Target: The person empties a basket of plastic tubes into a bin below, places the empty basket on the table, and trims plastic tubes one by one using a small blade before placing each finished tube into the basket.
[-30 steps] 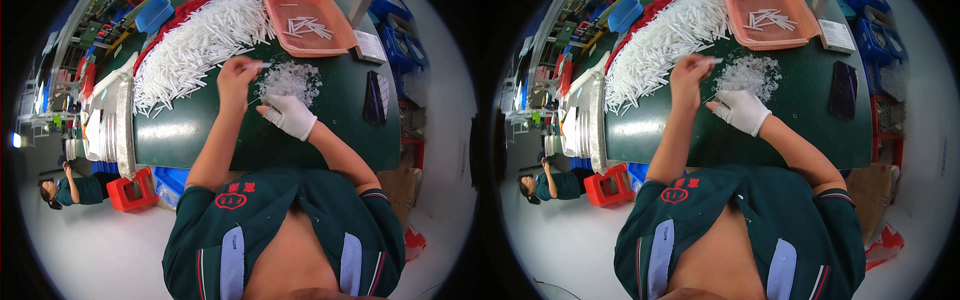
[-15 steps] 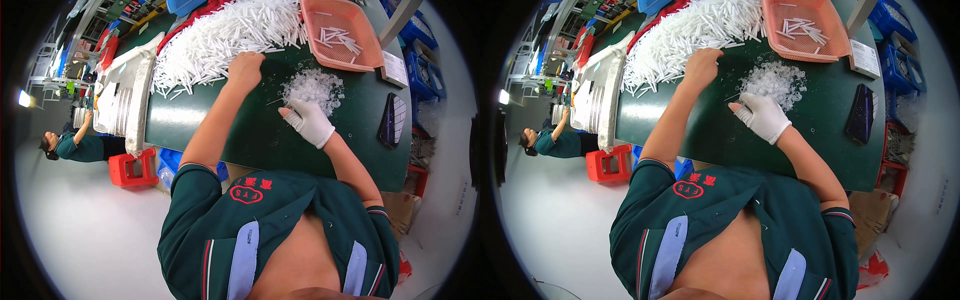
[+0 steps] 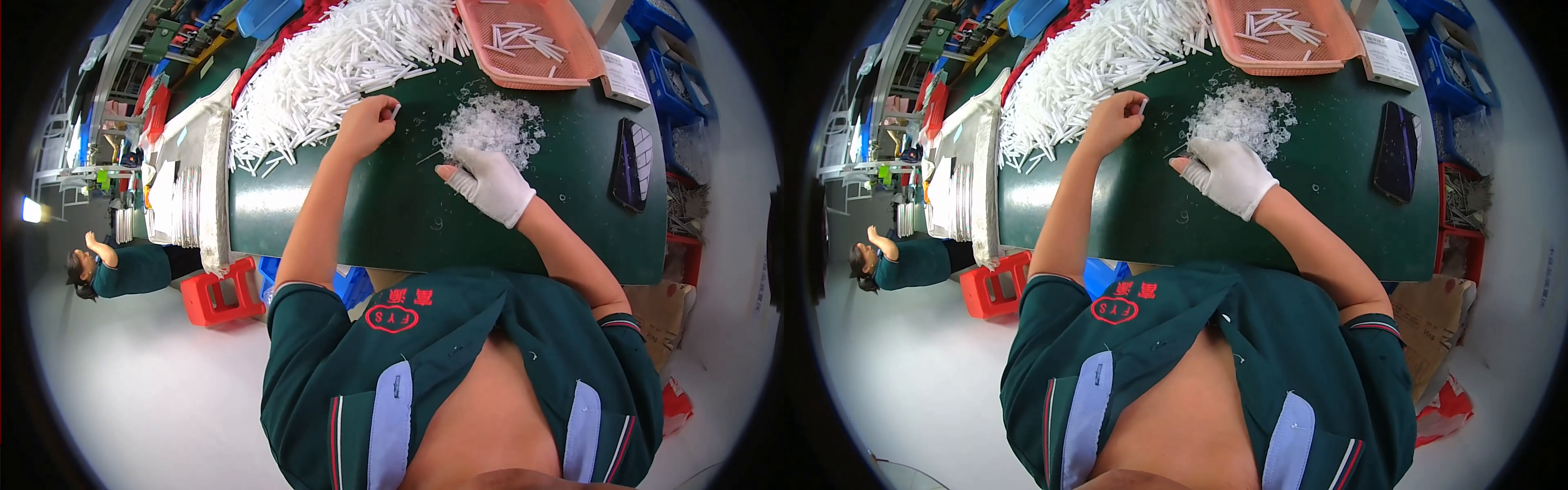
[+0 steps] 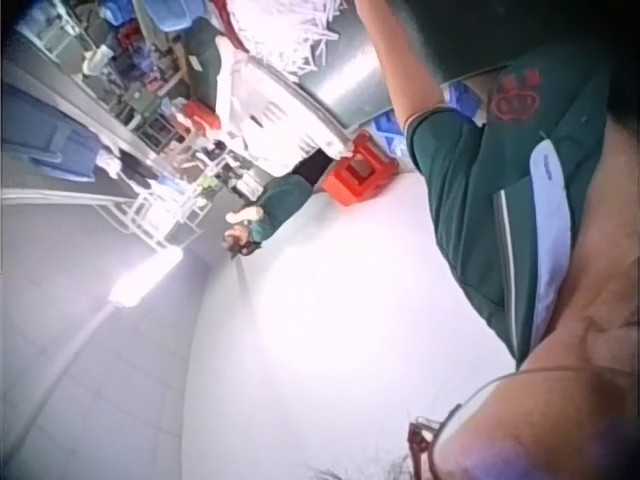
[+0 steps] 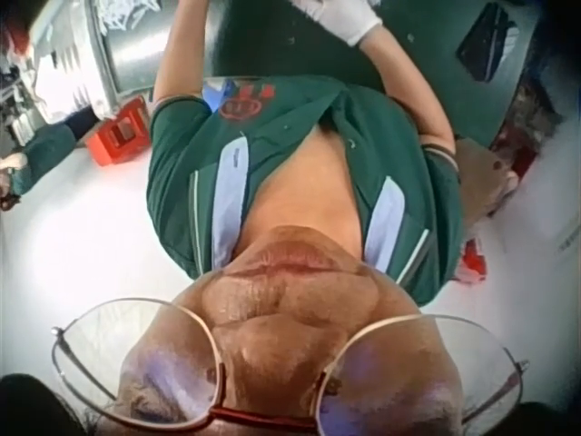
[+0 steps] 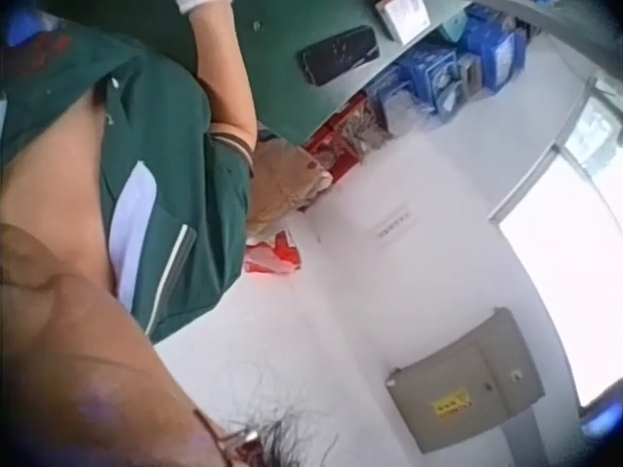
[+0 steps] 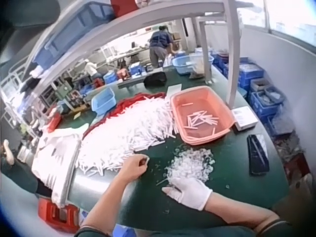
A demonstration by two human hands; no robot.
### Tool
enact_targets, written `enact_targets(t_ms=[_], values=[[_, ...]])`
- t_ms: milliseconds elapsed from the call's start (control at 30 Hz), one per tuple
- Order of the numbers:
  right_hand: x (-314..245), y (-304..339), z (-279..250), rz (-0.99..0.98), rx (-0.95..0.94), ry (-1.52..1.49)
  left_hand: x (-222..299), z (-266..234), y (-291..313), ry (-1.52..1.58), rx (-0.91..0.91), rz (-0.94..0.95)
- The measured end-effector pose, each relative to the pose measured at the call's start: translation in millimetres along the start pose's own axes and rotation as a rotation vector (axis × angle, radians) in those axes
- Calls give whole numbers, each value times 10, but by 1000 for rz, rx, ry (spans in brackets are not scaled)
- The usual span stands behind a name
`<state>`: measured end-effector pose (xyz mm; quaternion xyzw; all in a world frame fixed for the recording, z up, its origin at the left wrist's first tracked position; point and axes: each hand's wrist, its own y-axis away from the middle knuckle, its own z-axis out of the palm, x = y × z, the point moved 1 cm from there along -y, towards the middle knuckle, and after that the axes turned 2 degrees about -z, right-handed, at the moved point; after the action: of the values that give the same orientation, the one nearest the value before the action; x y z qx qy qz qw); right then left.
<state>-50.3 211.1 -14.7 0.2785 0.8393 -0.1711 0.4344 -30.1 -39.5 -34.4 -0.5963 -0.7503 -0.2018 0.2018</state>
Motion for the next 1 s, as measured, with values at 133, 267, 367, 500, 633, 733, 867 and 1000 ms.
enact_targets(t_ms=[133, 267, 367, 500, 633, 733, 867, 1000], values=[[48, -8, 14, 3, 65, -3, 126, 54, 201, 780, -48, -143], [122, -20, 39, -6, 157, -75, 343, 87, 353, 1095, -87, -128], [127, -23, 23, -16, 208, -95, 448, 115, 443, 1272, -155, -124], [130, -29, -7, -50, 239, -63, 507, 135, 523, 1293, -182, -108], [126, -24, -50, -52, 273, -91, 604, 177, 599, 1216, -198, -84], [106, -21, -57, -65, 303, -33, 677, 213, 676, 1190, -211, -71], [89, -22, -71, -73, 274, -34, 804, 231, 751, 1050, -207, -71], [39, -9, -77, -66, 215, -83, 794, 274, 781, 1070, -232, -75]])
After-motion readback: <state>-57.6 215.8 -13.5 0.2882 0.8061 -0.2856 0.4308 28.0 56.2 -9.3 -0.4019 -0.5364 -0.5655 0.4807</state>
